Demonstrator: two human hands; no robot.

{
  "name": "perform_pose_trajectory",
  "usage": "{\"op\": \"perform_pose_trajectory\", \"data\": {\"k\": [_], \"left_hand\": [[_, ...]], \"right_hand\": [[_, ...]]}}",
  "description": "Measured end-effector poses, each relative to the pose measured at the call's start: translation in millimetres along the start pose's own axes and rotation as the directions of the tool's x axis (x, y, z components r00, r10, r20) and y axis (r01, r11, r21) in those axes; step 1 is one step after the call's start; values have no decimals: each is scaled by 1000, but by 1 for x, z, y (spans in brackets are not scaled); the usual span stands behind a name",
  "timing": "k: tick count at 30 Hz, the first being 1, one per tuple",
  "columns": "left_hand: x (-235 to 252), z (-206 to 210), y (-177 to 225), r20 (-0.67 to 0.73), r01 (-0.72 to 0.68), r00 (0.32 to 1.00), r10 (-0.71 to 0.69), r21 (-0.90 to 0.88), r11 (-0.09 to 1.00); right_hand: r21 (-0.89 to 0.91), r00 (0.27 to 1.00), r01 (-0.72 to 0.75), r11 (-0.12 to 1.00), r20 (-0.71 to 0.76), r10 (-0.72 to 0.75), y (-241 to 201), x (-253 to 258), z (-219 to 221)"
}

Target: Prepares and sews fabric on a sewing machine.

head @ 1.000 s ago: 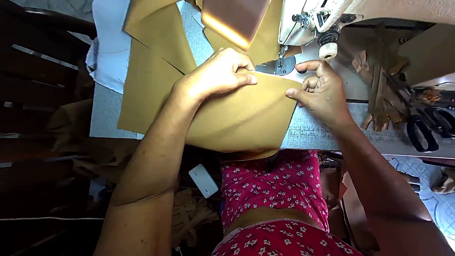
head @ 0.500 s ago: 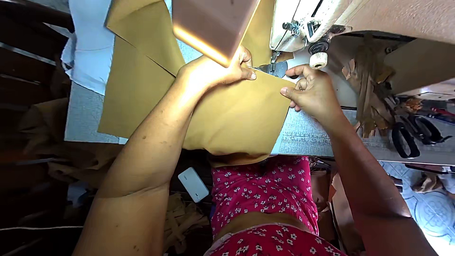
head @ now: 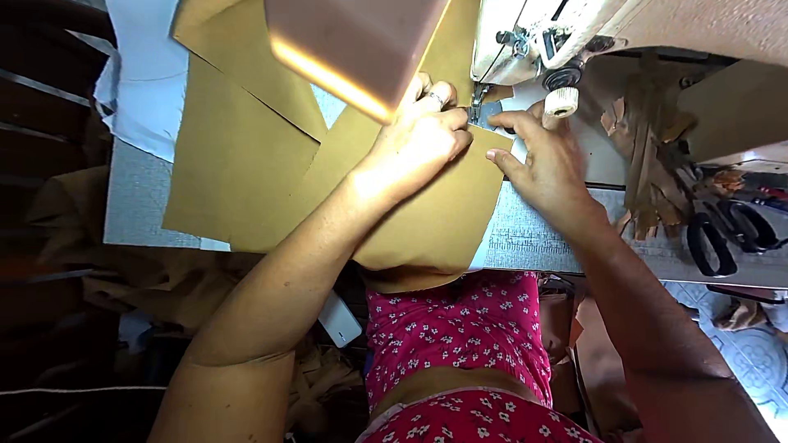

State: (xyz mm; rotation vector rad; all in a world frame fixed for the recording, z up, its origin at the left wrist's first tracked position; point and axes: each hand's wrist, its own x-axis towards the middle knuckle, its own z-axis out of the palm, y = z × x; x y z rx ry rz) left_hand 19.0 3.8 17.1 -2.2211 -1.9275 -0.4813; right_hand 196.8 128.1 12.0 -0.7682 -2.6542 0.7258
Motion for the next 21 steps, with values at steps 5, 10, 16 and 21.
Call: {"op": "perform_pose_trajectory", "data": {"k": [5,10,16,21], "left_hand": [[-14,6,41,176,386,913,-368,-77,919],[-23,10,43,244,474,868,-434,-145,868],[-12,13,25,228,472,875,-428,-199,859],[-11,15,22,219,464,879,-424,-187,866]], "right_hand": [[-45,1000,28,999,-2,-28,-2,-5,2],[-97,999,43,994,-24,-46,-1,-4,3],[-128,1000,6,992,-15,-8,-1,9,4],[-133,999,10,991,-33,-14,2,8,7]]}}
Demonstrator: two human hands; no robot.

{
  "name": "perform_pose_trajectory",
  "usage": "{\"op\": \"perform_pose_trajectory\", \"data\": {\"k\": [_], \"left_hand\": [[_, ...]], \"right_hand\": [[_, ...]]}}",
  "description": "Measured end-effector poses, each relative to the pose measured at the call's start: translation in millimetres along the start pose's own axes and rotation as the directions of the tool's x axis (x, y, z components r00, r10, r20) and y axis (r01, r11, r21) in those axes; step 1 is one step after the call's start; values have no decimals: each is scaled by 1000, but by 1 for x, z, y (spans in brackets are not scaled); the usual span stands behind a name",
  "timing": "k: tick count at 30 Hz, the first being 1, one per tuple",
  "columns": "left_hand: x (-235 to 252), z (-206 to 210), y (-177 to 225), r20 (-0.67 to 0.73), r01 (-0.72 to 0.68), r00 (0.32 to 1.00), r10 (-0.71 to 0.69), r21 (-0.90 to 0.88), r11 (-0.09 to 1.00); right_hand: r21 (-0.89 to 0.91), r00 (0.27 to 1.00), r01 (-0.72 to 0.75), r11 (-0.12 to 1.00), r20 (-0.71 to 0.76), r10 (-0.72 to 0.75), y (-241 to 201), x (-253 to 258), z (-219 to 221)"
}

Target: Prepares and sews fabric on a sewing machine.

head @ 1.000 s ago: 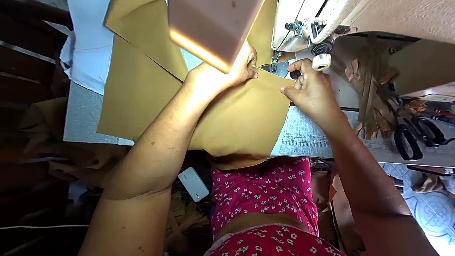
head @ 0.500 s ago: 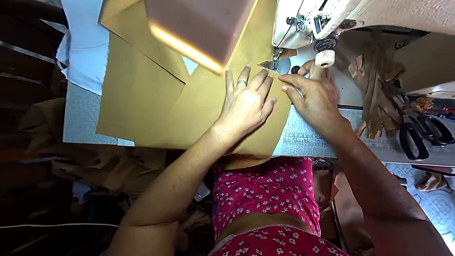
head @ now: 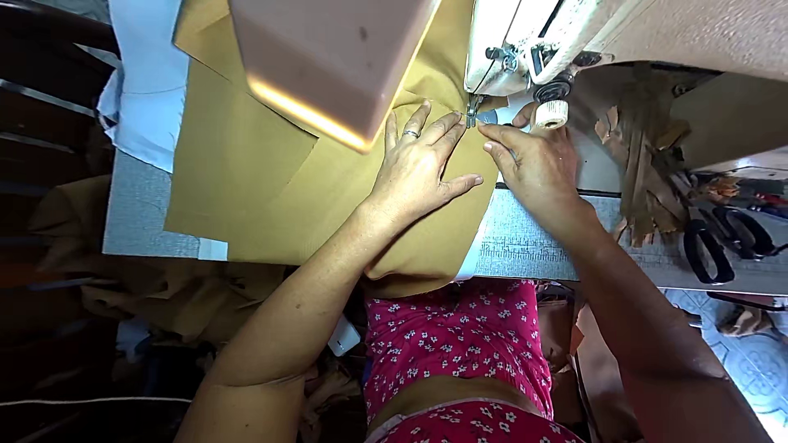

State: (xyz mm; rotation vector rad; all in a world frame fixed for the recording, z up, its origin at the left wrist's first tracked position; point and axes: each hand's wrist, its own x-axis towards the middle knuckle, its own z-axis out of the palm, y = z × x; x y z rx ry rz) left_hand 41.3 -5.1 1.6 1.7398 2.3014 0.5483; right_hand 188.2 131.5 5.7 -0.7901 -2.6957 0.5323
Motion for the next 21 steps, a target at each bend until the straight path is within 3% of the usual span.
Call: {"op": "perform_pose_trajectory", "data": {"k": [8,11,12,16,21], "left_hand": [[3,1,0,13,12,1000,-12,13,1000],[-4,-9,10,89,14,996,-19,62,998],[-17,-11,17,76,-19,997,14,64,998],[-88,-15,46,-235,-231,950,206,-85,969],[-128,14,48,-235,-208,957,171,-146,967]], "right_hand": [[-8,1000,-5,1000,-7,5,2,1,3],[23,1000,4,1000,11,-4,3,2,-1],[37,1000,15,999,18,-16,3,-5,-3],[173,987,145,974,-88,-131,-1,-59,-17],[301,959,279,912,-145,-245,-26,-145,-1]]}}
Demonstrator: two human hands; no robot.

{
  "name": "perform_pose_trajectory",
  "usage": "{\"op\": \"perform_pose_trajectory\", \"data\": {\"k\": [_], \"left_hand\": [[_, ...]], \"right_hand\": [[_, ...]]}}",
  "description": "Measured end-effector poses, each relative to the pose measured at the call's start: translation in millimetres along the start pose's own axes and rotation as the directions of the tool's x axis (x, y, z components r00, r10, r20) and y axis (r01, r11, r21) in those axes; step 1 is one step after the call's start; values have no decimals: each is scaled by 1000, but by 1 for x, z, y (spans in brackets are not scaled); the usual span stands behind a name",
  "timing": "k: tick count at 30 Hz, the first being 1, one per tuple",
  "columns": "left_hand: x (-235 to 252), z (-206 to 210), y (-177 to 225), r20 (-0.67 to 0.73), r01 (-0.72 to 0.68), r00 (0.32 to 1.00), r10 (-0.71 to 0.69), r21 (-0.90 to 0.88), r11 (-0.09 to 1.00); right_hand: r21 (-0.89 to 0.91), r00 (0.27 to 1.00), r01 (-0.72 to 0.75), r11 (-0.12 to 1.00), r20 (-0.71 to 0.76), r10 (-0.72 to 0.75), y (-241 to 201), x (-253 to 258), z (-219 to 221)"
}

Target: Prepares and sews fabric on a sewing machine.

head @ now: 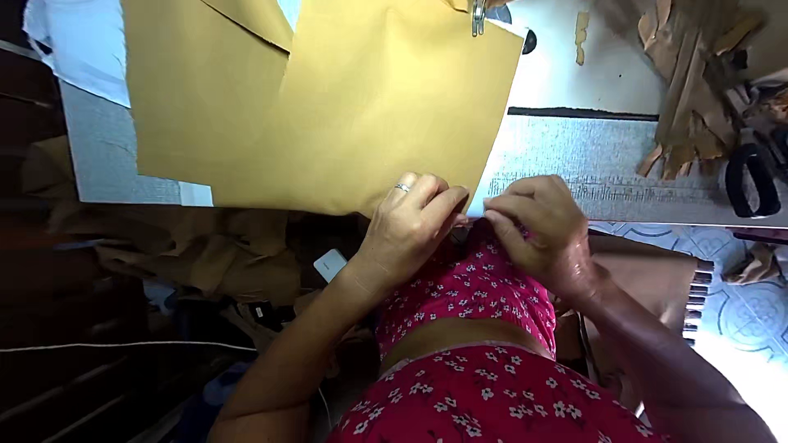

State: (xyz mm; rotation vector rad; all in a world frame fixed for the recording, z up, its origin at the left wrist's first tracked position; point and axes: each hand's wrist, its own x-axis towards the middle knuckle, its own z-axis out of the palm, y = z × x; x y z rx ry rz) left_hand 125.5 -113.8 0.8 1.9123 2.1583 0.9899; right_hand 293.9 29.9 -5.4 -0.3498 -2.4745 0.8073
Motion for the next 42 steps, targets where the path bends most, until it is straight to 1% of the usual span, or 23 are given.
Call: {"op": "perform_pose_trajectory", "data": {"k": [1,4,7,10,16,26,29,33,37,42], "left_hand": [[-1,3,0,-17,9,1000,-9,8,1000],[0,4,3,-50,31,998,-30,23,999],[1,1,6,-49,59,997,-58,25,998],[2,-2,10,-45,76,996,-75,10,997],[10,1,25,-2,62,998,-62,135,989],[12,7,24,68,24,997,-33,119,993],[13,7,23,78,-4,997,-6,136,991],[13,9,23,50,-36,998,29,148,988],[13,10,25,57,-26,998,17,161,987],[11,12,29,40,-19,999,11,210,977]], "right_hand": [[-18,1000,9,1000,-5,-9,-2,-7,6],[-146,1000,26,989,-7,-27,-7,-15,15],[-237,999,30,971,-4,-32,-10,-16,17],[-257,1000,25,966,-4,-27,-14,-17,18],[-352,999,49,935,29,-41,-19,-18,17],[-438,990,102,893,134,-47,-15,-22,6],[-446,985,125,887,165,-55,-14,-21,1],[-437,977,143,888,208,-56,-15,-18,-3],[-425,973,144,894,225,-50,-15,-17,-6],[-352,951,154,923,308,-42,-12,-11,-18]]}}
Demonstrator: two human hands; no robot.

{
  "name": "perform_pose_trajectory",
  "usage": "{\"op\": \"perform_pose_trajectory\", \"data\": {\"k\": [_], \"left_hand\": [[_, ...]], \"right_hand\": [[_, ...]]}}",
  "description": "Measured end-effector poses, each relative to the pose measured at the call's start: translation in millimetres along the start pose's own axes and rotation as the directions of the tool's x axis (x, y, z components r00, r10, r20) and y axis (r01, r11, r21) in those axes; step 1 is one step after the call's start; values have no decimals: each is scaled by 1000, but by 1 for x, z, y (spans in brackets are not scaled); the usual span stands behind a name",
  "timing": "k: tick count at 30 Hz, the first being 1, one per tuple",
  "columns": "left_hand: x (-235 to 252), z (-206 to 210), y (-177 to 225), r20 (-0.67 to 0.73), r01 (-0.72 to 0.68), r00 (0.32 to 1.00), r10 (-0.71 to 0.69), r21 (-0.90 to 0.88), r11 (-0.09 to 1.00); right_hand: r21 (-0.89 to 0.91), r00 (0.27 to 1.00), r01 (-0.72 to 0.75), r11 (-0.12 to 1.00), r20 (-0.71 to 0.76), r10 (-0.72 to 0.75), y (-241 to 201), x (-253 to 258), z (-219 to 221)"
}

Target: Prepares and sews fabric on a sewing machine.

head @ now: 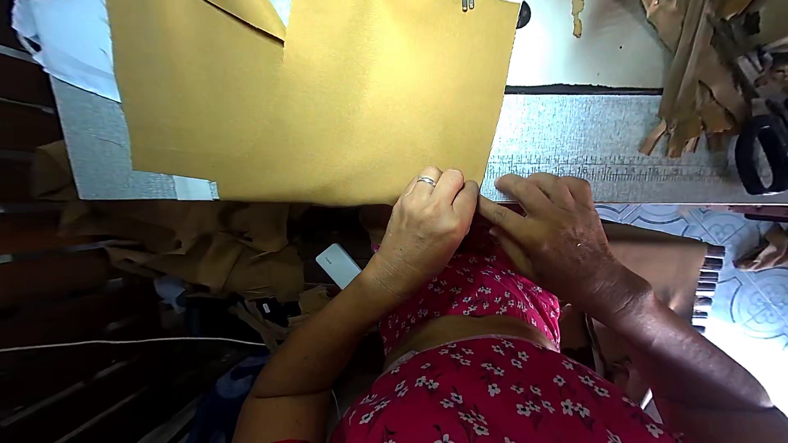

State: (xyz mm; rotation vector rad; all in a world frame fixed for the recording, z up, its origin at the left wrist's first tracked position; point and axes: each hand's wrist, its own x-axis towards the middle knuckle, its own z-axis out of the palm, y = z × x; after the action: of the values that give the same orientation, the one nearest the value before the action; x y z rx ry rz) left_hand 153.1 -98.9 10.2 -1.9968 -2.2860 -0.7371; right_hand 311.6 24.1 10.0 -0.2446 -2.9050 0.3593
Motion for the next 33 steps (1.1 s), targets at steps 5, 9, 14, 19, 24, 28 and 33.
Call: {"op": "perform_pose_trajectory", "data": {"k": [5,9,14,19,24,28,33], "left_hand": [[0,1,3,5,1,1000,-1,28,1000],[-2,3,3,-17,-4,1000,5,46,999],[-1,-1,-2,16,-54,998,54,12,998],[3,-2,-4,22,-96,995,95,29,995],[5,-4,-4,31,-71,997,70,42,997],[-1,0,-16,-5,-25,1000,25,6,1000],[-6,5,-41,25,-20,999,25,-177,984]], "right_hand": [[208,999,7,978,29,-13,16,7,-12],[323,998,-1,947,-57,20,46,27,-8],[83,996,86,993,-34,-83,57,39,-7],[25,993,114,993,-35,-113,58,39,-5],[160,989,128,979,-100,-113,52,28,3],[117,988,121,986,-115,-108,43,22,7],[57,973,166,984,-171,-154,45,30,14]]}}
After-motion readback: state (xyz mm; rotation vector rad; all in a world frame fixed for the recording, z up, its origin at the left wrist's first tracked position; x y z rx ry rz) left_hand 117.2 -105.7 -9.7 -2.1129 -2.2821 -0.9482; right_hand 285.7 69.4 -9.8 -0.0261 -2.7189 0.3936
